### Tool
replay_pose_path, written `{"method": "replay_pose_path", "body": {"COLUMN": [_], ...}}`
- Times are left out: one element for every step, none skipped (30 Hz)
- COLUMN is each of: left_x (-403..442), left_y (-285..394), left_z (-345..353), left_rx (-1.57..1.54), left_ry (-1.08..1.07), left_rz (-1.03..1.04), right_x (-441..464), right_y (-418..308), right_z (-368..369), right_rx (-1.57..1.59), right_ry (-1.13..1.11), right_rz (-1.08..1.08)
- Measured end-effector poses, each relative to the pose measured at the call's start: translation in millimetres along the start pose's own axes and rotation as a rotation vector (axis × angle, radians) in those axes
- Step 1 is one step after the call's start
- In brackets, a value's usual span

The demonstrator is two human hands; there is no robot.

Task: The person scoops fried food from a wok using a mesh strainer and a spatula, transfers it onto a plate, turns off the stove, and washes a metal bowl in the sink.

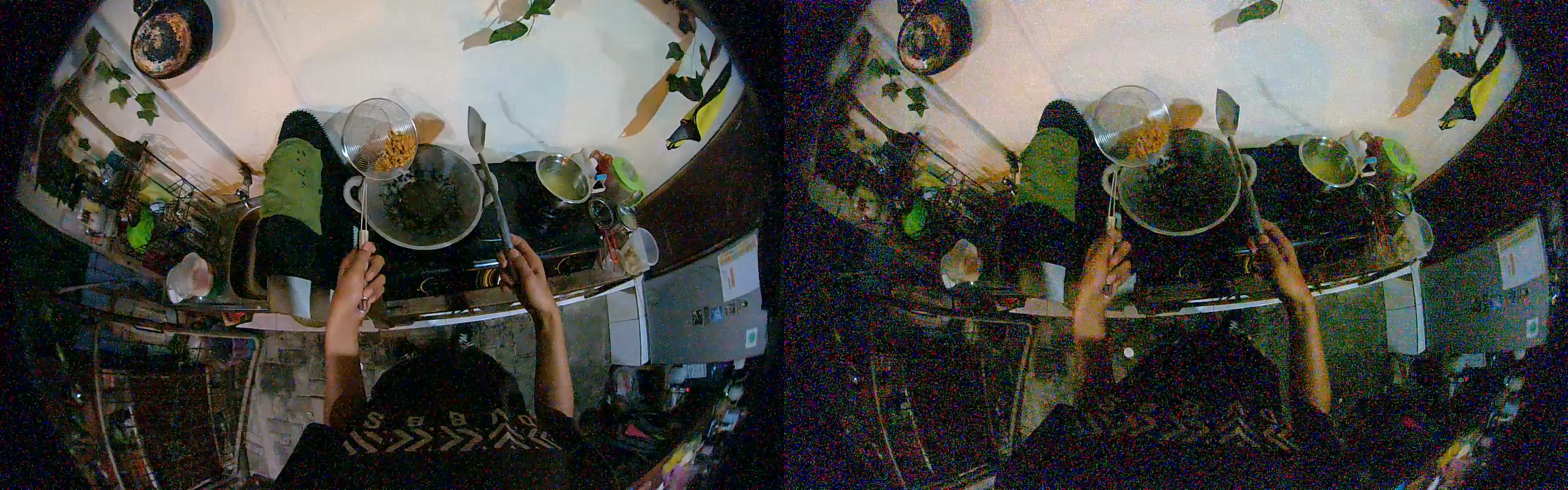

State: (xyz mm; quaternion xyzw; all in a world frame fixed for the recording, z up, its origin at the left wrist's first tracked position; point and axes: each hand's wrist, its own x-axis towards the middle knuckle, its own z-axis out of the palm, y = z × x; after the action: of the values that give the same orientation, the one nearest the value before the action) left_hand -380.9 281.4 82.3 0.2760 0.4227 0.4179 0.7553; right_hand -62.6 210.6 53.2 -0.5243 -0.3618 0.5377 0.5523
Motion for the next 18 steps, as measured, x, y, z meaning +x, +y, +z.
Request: {"method": "replay_pose_path", "body": {"left_x": [-0.9,-0.5,0.1,1.0,4.8,10.1,8.0,2.6,1.3,0.8,1.0,-0.7,-0.8,-0.4,-0.8,-10.5,-8.2,-8.1], "left_y": [-0.4,-4.2,-11.6,-20.3,-32.3,-46.1,-46.9,-48.9,-48.2,-48.4,-47.0,-36.9,-30.0,-24.1,-17.4,0.6,1.7,6.4], "left_z": [0.0,0.0,-2.5,-5.6,-12.1,-20.0,-13.9,-7.3,-5.7,-4.6,-2.2,4.6,5.8,6.2,9.9,29.9,28.9,30.9], "left_rx": [-0.029,-0.028,-0.043,-0.057,-0.056,-0.098,-0.139,-0.111,-0.109,-0.109,-0.11,-0.149,-0.148,-0.14,-0.133,-0.019,-0.019,-0.043], "left_ry": [-0.017,-0.014,-0.029,-0.042,-0.038,-0.049,-0.057,0.009,0.016,0.001,-0.015,0.025,0.03,0.003,-0.024,0.127,0.133,0.048], "left_rz": [-0.002,-0.002,0.006,0.015,0.015,-0.029,-0.075,-0.09,-0.094,-0.083,-0.072,-0.092,-0.09,-0.025,0.039,0.028,0.031,0.042], "right_x": [-0.5,-0.1,3.6,9.9,11.7,13.4,14.4,15.7,14.5,13.0,15.6,20.1,17.0,13.8,15.7,18.9,22.9,26.9], "right_y": [-1.5,-2.0,9.9,33.3,46.1,58.7,67.2,76.3,72.1,65.6,55.6,44.3,16.9,-10.4,-22.9,-31.8,-37.0,-40.4], "right_z": [0.0,-0.8,-5.4,-14.3,-18.2,-21.9,-22.9,-23.7,-18.7,-12.2,-9.1,-6.2,2.5,11.1,10.5,9.7,8.6,8.2], "right_rx": [0.019,0.038,0.04,-0.088,-0.166,-0.245,-0.324,-0.317,-0.309,-0.302,-0.298,-0.306,-0.273,-0.241,-0.239,-0.221,-0.203,-0.249], "right_ry": [-0.013,-0.028,-0.032,0.003,0.015,0.029,0.045,0.034,0.021,0.007,0.004,0.05,0.055,0.06,0.055,0.046,0.037,0.038], "right_rz": [0.019,0.039,0.042,-0.034,-0.064,-0.092,-0.12,-0.052,-0.025,0.002,0.006,-0.064,-0.088,-0.113,-0.111,-0.117,-0.125,-0.23]}}
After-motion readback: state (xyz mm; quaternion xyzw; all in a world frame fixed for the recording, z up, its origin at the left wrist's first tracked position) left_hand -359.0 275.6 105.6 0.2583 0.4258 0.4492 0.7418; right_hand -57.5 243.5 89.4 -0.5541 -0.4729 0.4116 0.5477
